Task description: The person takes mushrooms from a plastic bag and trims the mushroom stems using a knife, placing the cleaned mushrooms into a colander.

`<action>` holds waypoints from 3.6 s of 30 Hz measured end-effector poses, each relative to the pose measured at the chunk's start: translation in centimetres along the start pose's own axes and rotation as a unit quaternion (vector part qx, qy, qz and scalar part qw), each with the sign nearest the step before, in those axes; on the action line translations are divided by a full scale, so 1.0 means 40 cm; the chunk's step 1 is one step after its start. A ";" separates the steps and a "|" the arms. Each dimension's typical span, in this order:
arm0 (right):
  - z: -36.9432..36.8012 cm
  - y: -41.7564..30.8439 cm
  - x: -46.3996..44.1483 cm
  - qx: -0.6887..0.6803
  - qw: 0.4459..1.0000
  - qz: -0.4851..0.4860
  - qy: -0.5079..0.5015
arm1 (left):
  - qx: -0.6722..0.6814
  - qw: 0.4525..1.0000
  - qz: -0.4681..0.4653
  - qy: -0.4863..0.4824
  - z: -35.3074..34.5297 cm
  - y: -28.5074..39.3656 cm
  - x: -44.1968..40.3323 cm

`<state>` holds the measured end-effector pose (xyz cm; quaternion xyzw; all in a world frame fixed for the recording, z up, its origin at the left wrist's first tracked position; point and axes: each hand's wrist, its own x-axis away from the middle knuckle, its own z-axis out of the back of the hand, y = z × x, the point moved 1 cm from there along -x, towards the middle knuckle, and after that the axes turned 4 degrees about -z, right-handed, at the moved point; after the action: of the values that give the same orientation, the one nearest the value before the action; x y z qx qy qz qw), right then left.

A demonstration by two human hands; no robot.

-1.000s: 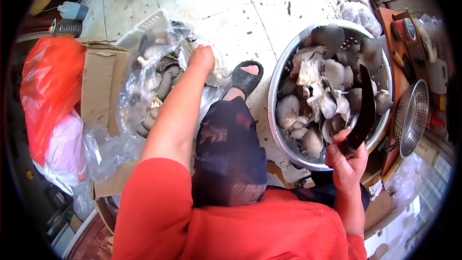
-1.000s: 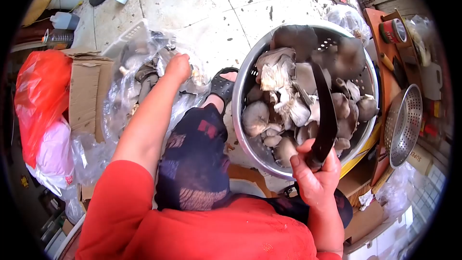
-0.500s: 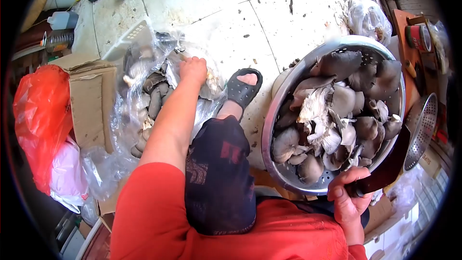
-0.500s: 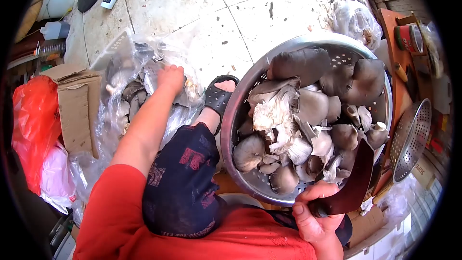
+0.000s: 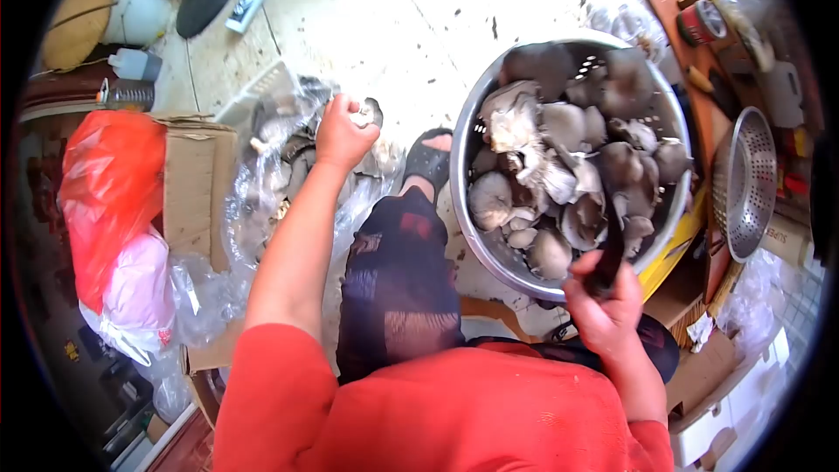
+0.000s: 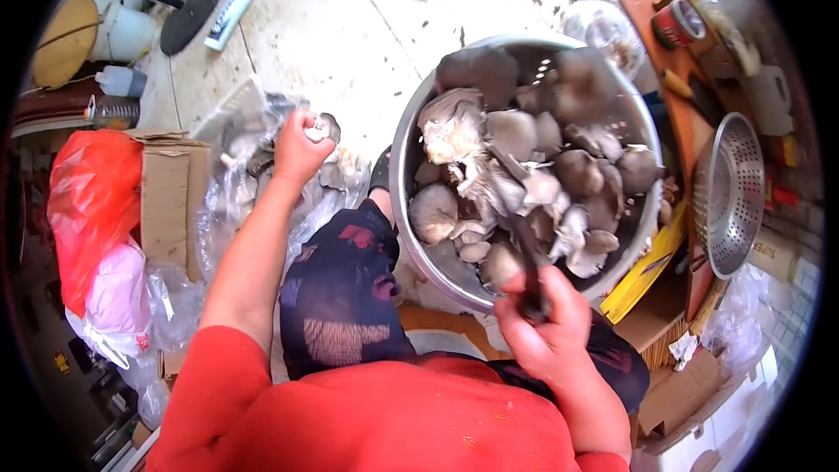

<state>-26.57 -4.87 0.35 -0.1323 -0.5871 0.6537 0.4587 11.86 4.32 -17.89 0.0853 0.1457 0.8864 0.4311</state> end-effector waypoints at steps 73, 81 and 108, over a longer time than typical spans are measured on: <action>0.003 0.224 0.401 0.262 0.956 0.115 0.057 | 0.676 0.632 0.139 -0.352 0.243 0.575 0.623; 0.007 0.229 0.396 0.269 0.954 0.123 0.059 | 0.685 0.634 0.149 -0.326 0.238 0.549 0.603; 0.015 0.248 0.391 0.208 0.966 0.106 0.115 | 0.631 0.708 0.109 -0.299 0.269 0.569 0.578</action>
<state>-39.93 7.66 -2.60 -0.1690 -0.3643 0.7868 0.4687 -16.18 11.25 0.39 0.6132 0.5239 0.5570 0.1981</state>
